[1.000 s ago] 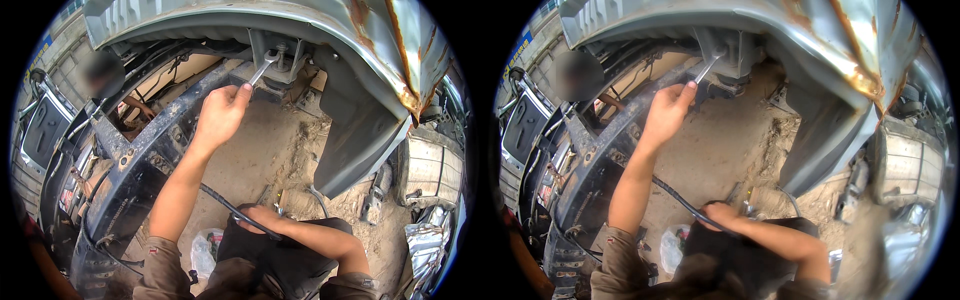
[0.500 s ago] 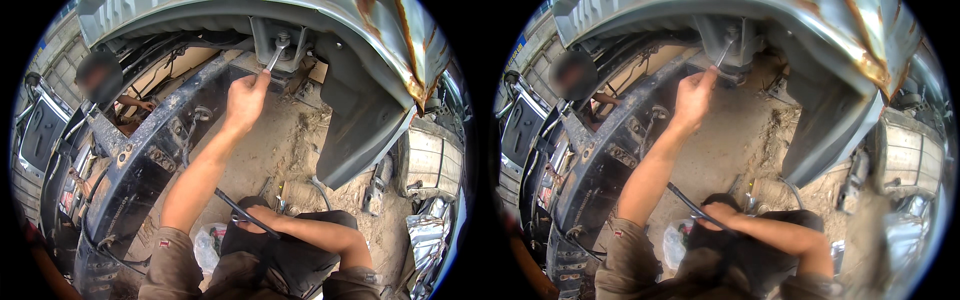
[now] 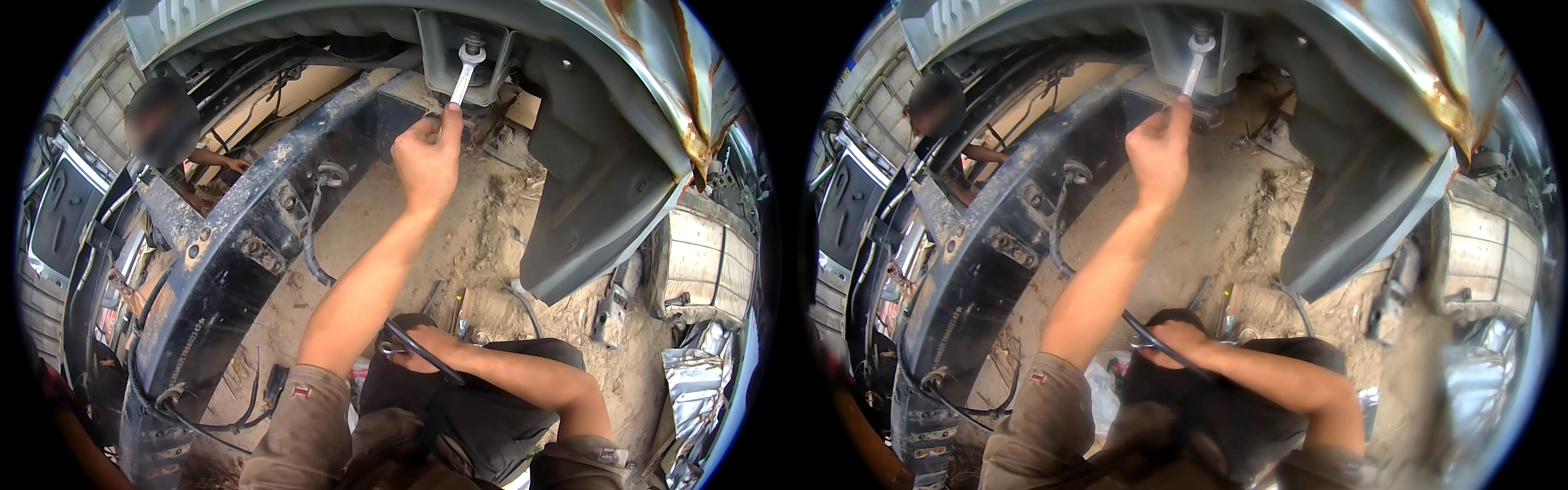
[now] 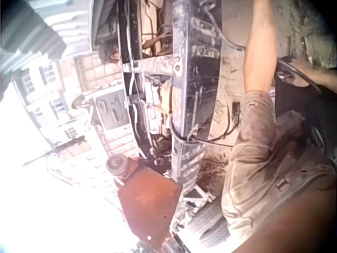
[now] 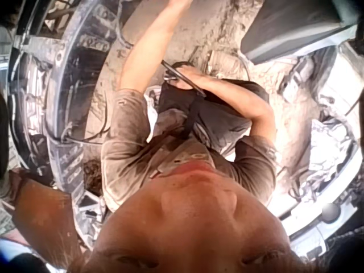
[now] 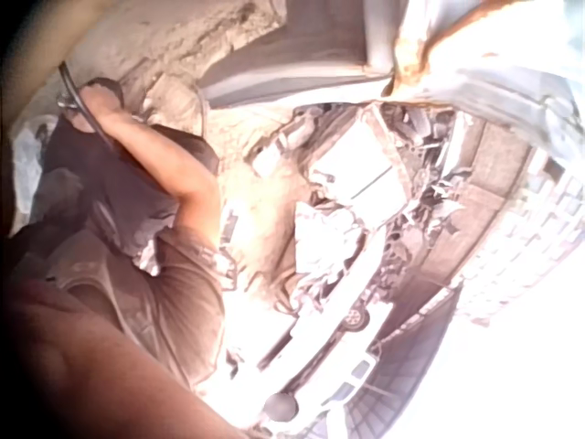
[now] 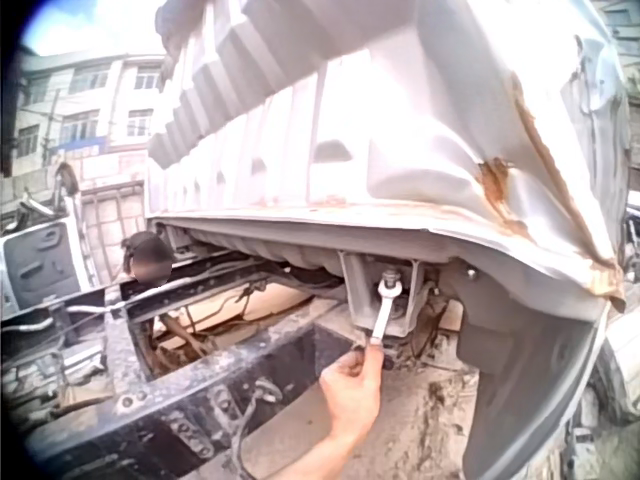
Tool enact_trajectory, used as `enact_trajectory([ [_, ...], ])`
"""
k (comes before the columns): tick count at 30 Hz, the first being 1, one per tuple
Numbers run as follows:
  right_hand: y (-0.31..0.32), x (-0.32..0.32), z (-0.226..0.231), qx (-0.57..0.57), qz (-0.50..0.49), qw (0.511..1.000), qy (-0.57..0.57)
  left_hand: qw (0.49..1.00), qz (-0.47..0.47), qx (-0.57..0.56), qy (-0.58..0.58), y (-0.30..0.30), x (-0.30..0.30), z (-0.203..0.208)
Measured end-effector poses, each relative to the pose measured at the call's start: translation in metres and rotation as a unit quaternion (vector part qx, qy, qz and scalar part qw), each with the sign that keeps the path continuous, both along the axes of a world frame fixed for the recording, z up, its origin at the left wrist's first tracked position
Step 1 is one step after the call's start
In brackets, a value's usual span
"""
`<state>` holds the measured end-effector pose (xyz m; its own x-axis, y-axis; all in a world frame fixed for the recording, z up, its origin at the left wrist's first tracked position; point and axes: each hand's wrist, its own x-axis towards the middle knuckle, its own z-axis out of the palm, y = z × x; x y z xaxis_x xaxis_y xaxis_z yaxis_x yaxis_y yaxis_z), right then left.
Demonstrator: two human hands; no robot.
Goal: The person selects a wrench from a tool rack and walks to a vehicle in a garage. They kneel by the front wheel well and use the wrench to loosen and remove bolts from the vehicle's suspension or wheel assembly.
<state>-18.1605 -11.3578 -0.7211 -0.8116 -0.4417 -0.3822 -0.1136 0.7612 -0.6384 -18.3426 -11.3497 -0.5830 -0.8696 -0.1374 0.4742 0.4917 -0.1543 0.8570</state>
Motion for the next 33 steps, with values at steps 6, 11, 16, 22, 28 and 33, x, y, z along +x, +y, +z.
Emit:
enact_trajectory([
  [6, -0.002, 0.0, 0.001, -0.013, 0.008, 1.0, -0.006, 0.999, -0.01, 0.03, 0.03, 0.007, -0.006, -0.01],
  [11, 0.007, 0.004, 0.004, 0.007, -0.007, 0.999, -0.031, 0.995, 0.005, 0.068, 0.068, 0.014, -0.012, -0.01],
  [16, 0.023, 0.008, -0.013, -0.037, -0.043, 0.998, 0.03, 0.99, 0.013, 0.127, 0.054, 0.012, -0.017, 0.011],
  [22, 0.021, 0.013, -0.006, -0.015, -0.042, 0.999, 0.019, 0.996, 0.015, 0.029, 0.08, -0.013, 0.0, 0.007],
  [28, 0.011, 0.026, -0.009, 0.0, -0.035, 0.999, -0.01, 0.94, 0.101, -0.269, 0.186, -0.069, -0.011, 0.023],
  [33, 0.019, 0.024, -0.011, -0.067, -0.068, 0.993, 0.069, 0.822, -0.004, -0.384, 0.42, -0.096, -0.002, 0.032],
])
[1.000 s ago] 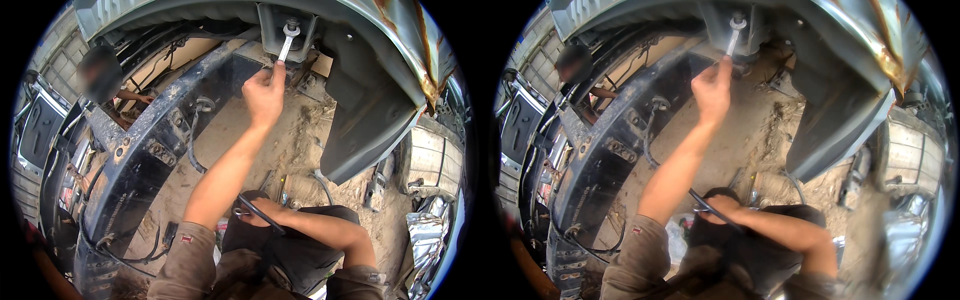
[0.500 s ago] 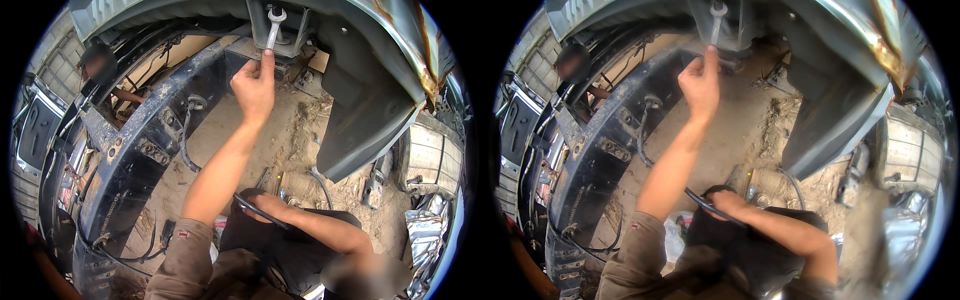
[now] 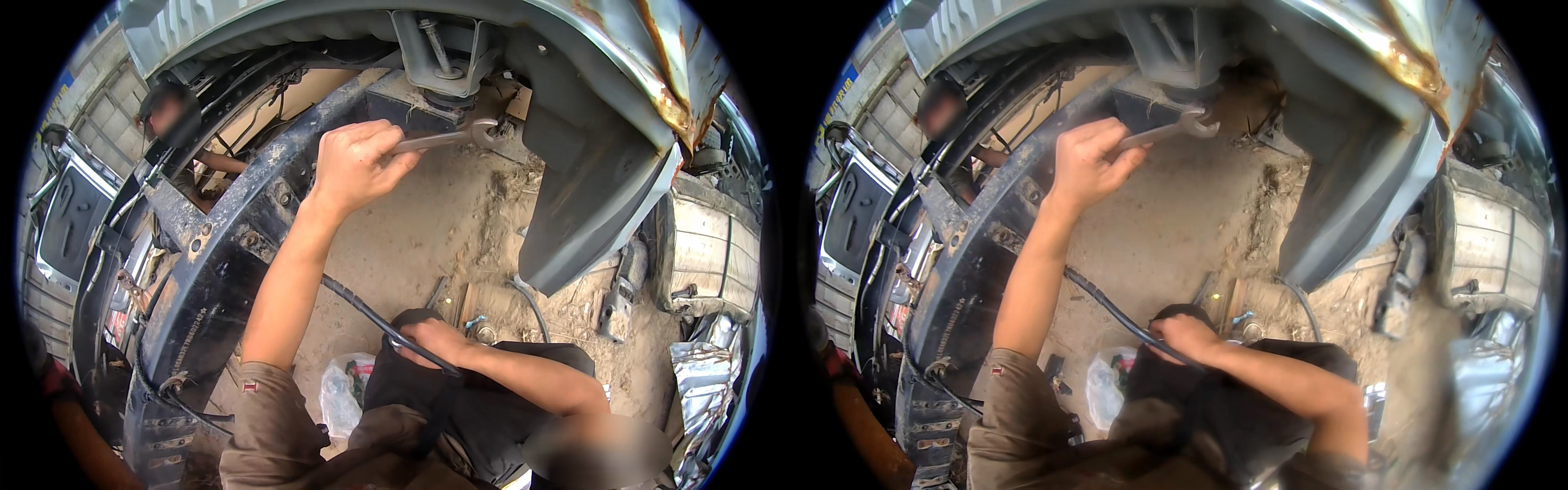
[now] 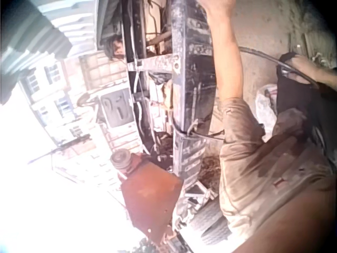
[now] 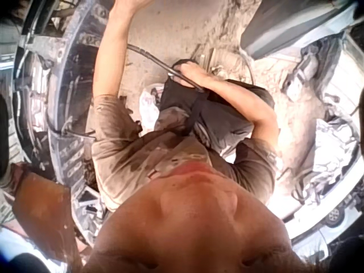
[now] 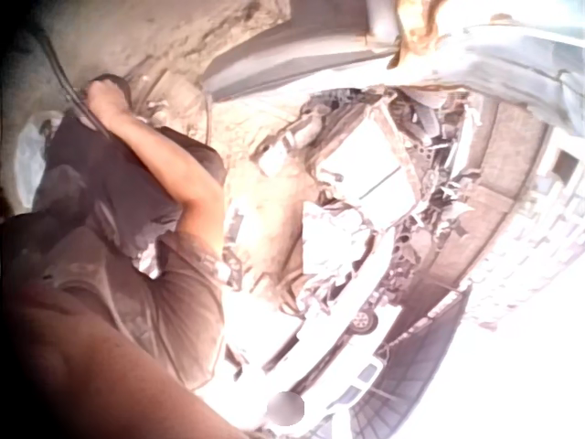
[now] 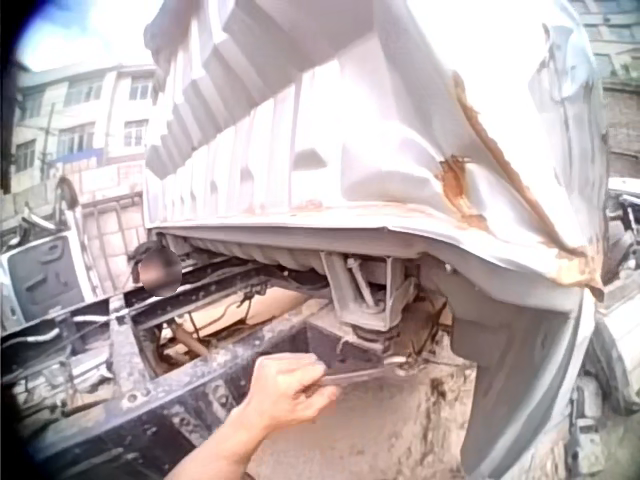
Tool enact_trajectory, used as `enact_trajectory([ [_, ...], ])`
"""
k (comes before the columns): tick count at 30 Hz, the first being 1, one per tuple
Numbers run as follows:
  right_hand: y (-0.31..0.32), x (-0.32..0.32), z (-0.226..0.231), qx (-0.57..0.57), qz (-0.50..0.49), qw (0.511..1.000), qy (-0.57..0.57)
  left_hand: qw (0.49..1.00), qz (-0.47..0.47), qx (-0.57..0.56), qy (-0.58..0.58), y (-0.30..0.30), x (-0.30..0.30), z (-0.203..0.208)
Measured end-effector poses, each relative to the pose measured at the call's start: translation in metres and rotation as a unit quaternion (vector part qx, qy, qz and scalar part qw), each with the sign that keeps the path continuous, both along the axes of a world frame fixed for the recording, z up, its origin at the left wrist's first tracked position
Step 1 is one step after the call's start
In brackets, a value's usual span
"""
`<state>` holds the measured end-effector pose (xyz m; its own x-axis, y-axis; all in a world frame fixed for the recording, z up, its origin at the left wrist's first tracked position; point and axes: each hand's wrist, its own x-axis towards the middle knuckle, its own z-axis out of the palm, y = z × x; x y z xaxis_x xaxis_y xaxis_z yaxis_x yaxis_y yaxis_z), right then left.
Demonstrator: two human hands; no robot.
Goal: The person selects a wrench from a tool rack and walks to a vehicle in a garage. They kneel by the front wheel well and use the wrench to loosen and remove bolts from the vehicle's suspension or wheel assembly.
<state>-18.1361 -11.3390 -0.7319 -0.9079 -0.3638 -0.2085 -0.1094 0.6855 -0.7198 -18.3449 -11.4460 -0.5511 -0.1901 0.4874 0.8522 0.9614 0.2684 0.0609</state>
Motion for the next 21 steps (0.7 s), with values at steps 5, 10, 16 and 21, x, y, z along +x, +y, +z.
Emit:
enact_trajectory([
  [5, 0.022, -0.031, 0.037, -0.378, -0.28, 0.877, 0.096, 0.946, -0.074, -0.235, -0.212, -0.027, 0.054, 0.0],
  [10, 0.03, -0.026, 0.095, -0.568, -0.26, 0.771, 0.119, 0.92, 0.012, -0.273, -0.282, -0.019, 0.083, -0.019],
  [16, 0.051, -0.044, 0.098, -0.57, -0.354, 0.733, 0.108, 0.961, -0.102, -0.238, -0.102, -0.003, 0.06, 0.006],
  [21, 0.057, -0.048, 0.098, -0.492, -0.389, 0.769, 0.124, 0.909, 0.116, -0.168, 0.364, 0.03, 0.002, 0.086],
])
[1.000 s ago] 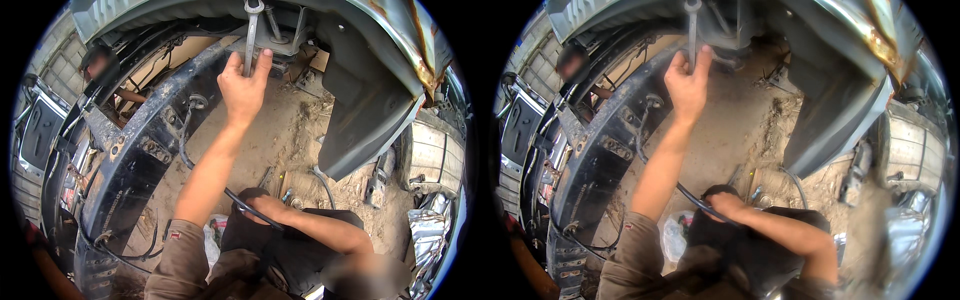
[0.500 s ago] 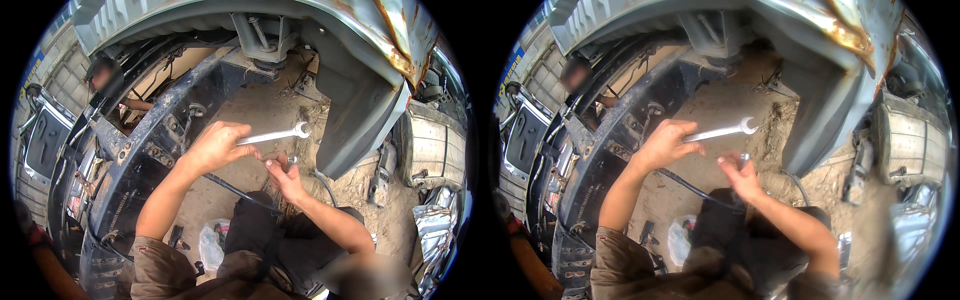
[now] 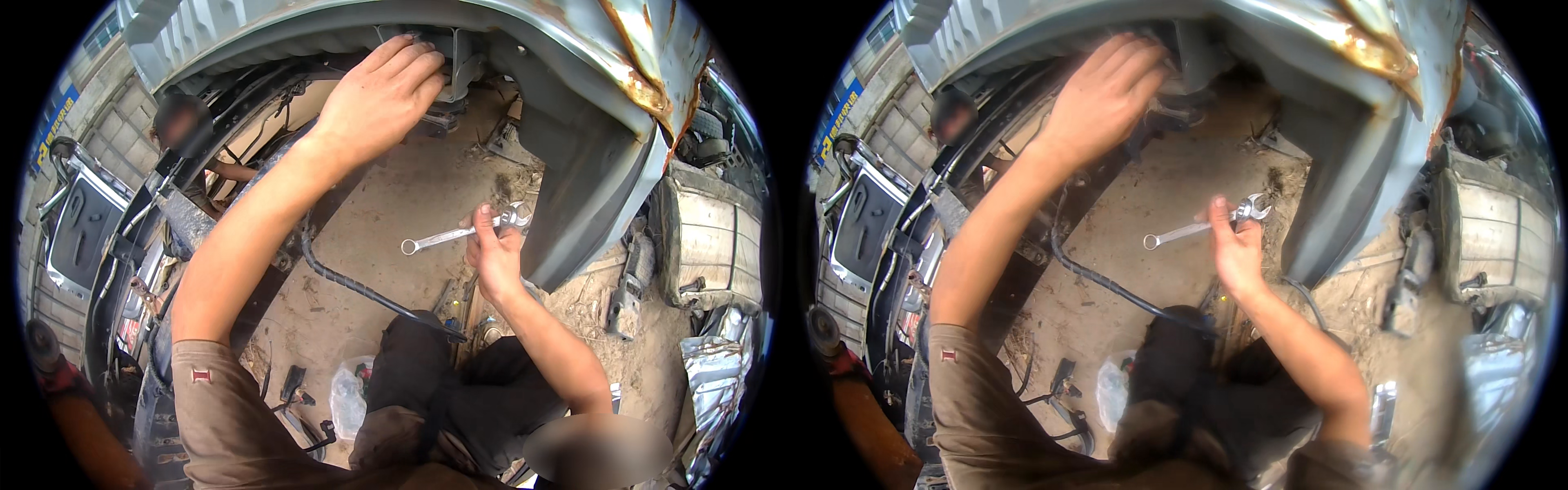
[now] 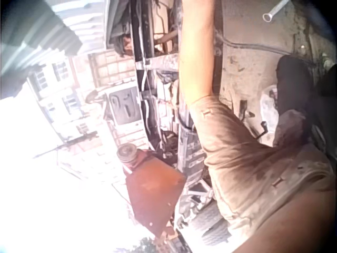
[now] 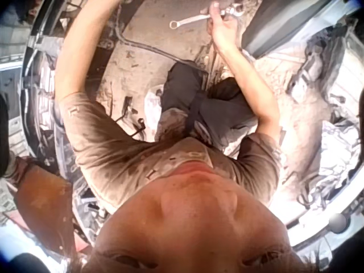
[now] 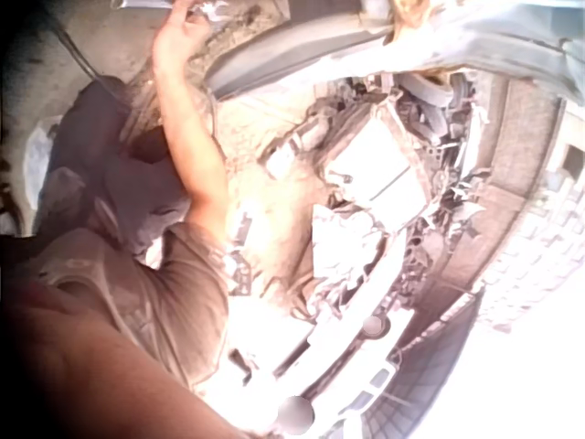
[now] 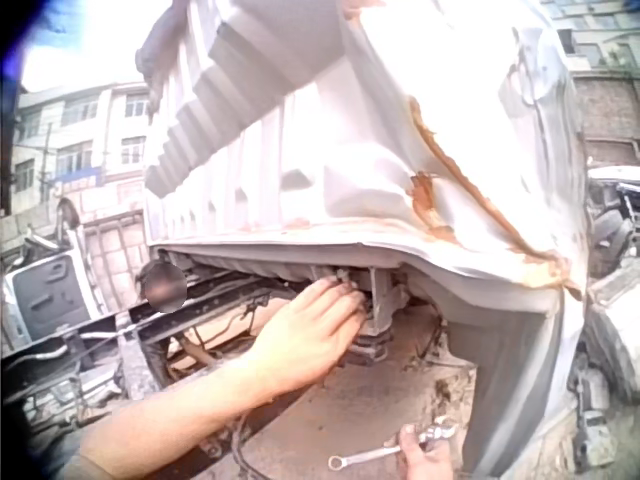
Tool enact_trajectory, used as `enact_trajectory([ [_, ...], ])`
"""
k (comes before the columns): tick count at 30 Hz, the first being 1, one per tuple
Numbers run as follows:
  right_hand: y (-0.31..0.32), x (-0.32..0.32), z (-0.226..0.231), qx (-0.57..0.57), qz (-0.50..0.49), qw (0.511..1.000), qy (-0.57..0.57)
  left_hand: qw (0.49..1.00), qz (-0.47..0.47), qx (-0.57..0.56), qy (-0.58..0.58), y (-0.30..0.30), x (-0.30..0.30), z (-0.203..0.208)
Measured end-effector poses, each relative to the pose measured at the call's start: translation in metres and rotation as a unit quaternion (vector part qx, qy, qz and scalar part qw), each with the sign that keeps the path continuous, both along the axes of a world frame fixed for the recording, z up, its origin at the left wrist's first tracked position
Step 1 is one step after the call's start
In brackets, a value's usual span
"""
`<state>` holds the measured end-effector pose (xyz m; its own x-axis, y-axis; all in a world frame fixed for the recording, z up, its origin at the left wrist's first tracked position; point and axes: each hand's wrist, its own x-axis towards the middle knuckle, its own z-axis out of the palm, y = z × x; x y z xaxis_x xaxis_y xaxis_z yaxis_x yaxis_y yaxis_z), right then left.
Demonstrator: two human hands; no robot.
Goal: The person selects a wrench from a tool rack and walks to a vehicle in a garage. They kneel by the front wheel well and use the wrench to loosen and remove bolts from the vehicle's suspension or wheel assembly.
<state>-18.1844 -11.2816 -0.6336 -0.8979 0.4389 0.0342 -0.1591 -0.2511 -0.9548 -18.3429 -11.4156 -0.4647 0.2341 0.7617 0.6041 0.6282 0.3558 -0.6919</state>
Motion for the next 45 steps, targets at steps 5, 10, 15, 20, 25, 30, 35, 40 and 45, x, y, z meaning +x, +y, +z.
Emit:
enact_trajectory([
  [5, -0.006, 0.01, 0.003, 0.052, 0.022, 0.998, -0.016, 0.993, 0.099, -0.059, 0.0, 0.027, -0.022, -0.012],
  [10, -0.011, 0.017, 0.008, 0.152, 0.047, 0.987, -0.007, 0.987, -0.005, -0.159, -0.005, 0.019, -0.058, 0.021],
  [15, -0.004, 0.015, 0.0, 0.181, 0.076, 0.978, -0.071, 0.978, 0.045, -0.201, -0.041, 0.034, -0.063, 0.021],
  [20, -0.011, 0.006, -0.009, 0.188, 0.082, 0.978, -0.042, 0.976, 0.014, -0.212, 0.043, 0.029, -0.048, 0.027],
  [25, -0.015, 0.007, -0.002, 0.197, 0.134, 0.967, -0.09, 0.971, 0.041, -0.223, 0.083, 0.022, -0.05, 0.034],
  [30, -0.009, 0.005, -0.009, 0.226, 0.122, 0.962, -0.092, 0.984, 0.145, -0.103, -0.013, 0.005, 0.001, 0.016],
  [35, -0.003, -0.01, -0.011, 0.25, 0.138, 0.95, -0.125, 0.858, 0.017, 0.074, -0.509, -0.052, 0.021, -0.013],
  [40, 0.016, -0.043, -0.045, 0.311, 0.14, 0.932, -0.126, 0.587, -0.059, 0.18, -0.787, -0.05, 0.08, -0.041],
  [45, 0.001, -0.077, -0.075, 0.378, 0.155, 0.9, -0.15, 0.366, -0.171, 0.346, -0.847, -0.048, 0.115, -0.079],
])
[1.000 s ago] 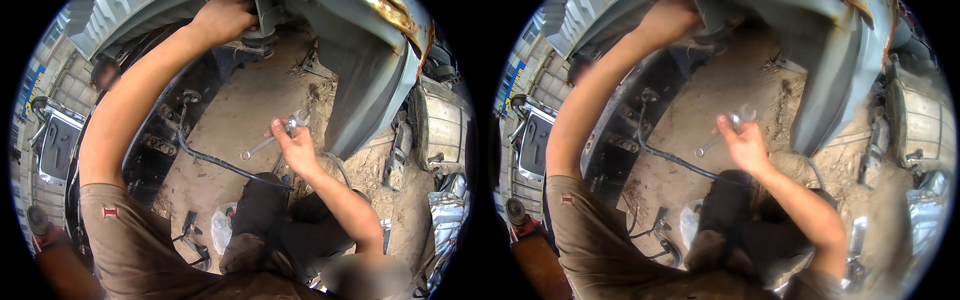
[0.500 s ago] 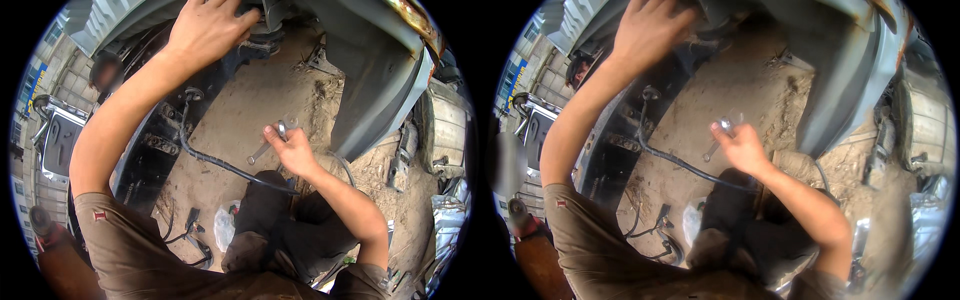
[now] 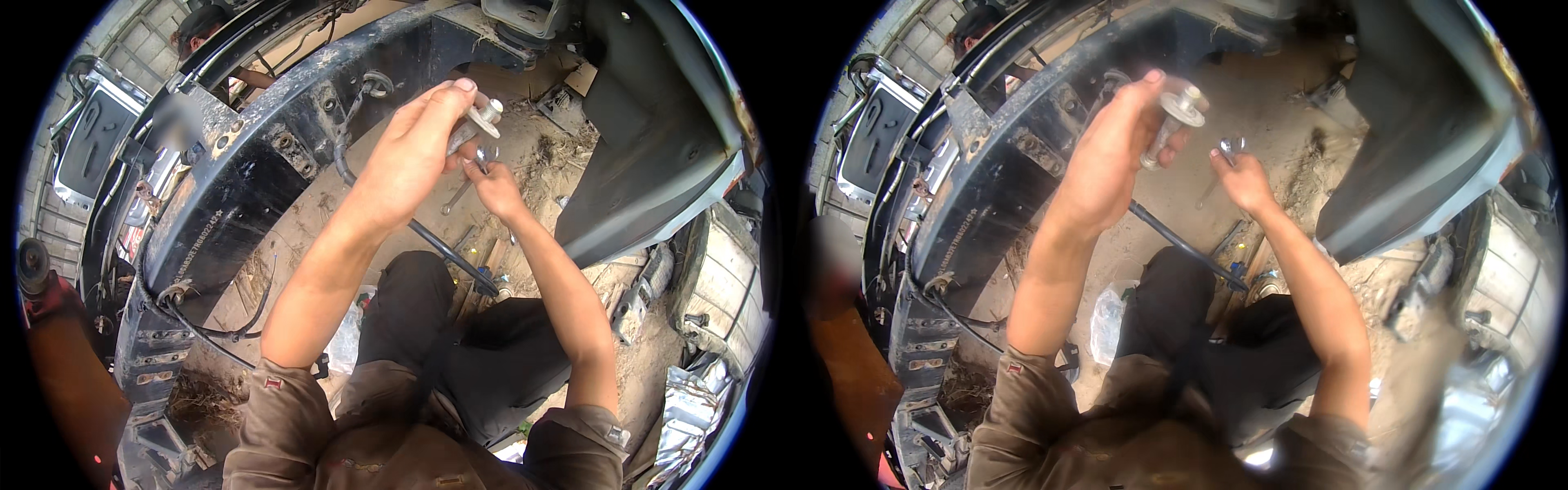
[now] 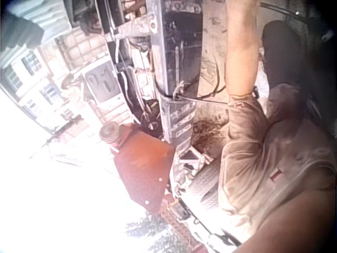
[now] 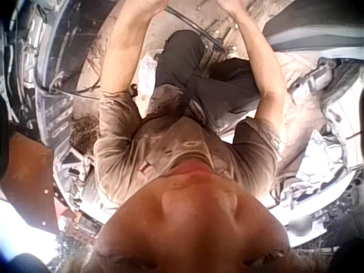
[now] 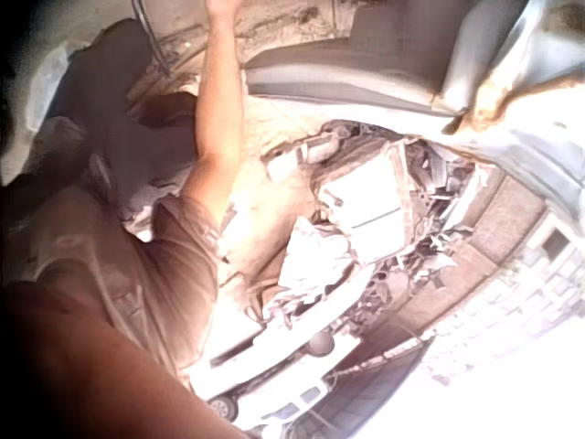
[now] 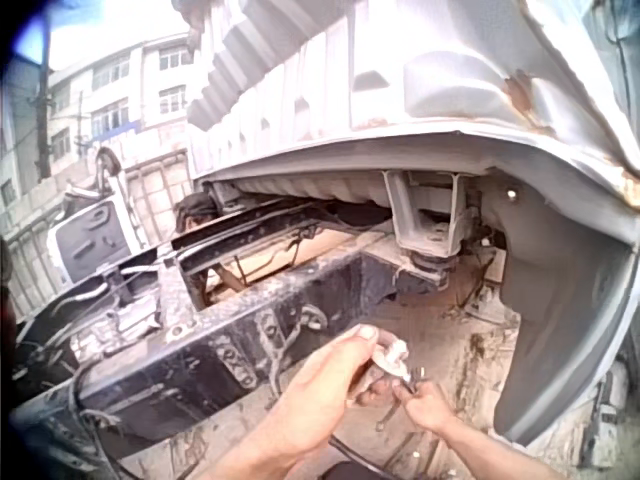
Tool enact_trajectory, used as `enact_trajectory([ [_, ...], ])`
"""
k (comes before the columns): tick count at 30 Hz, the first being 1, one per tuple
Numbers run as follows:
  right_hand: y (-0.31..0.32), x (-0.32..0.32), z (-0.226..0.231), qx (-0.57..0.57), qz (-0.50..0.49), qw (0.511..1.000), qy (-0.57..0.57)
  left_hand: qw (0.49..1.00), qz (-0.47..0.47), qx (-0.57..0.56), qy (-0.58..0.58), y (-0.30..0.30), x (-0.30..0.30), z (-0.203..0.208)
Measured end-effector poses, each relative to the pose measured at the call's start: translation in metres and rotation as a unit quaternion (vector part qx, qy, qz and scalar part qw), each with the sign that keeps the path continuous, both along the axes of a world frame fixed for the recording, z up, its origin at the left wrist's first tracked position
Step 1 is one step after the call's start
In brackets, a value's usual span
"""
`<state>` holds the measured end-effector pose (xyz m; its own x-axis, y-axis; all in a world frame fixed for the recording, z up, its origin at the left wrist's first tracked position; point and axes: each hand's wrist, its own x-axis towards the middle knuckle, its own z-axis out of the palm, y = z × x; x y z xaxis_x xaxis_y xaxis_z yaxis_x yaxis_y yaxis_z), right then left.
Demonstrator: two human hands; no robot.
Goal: The person selects a wrench from a tool rack and walks to a vehicle in a garage. They kneel by the front wheel well and use the wrench to loosen and remove bolts from the vehicle's suspension or wheel assembly.
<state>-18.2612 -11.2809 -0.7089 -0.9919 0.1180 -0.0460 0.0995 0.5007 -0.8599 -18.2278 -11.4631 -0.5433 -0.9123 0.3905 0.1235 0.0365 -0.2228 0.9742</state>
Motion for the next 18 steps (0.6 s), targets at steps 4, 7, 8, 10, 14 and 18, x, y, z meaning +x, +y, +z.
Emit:
enact_trajectory([
  [4, 0.009, -0.027, -0.068, -0.013, 0.041, 0.998, 0.037, 0.997, -0.038, -0.032, 0.054, -0.018, 0.018, -0.016],
  [7, -0.004, -0.045, -0.061, 0.025, 0.108, 0.992, -0.059, 0.999, -0.03, 0.007, -0.011, -0.046, 0.036, -0.022],
  [8, 0.0, -0.054, -0.063, 0.04, 0.126, 0.988, -0.079, 0.998, -0.026, 0.041, -0.026, -0.049, 0.038, -0.029],
  [10, 0.0, -0.067, -0.074, 0.06, 0.163, 0.977, -0.125, 0.988, -0.022, 0.125, -0.088, -0.048, 0.039, -0.039],
  [14, -0.014, -0.09, -0.121, 0.116, 0.146, 0.974, -0.128, 0.979, 0.021, 0.16, -0.121, -0.029, 0.05, -0.063],
  [18, -0.036, -0.095, -0.146, 0.148, 0.192, 0.964, -0.106, 0.981, -0.027, 0.122, -0.148, -0.044, 0.061, -0.077],
])
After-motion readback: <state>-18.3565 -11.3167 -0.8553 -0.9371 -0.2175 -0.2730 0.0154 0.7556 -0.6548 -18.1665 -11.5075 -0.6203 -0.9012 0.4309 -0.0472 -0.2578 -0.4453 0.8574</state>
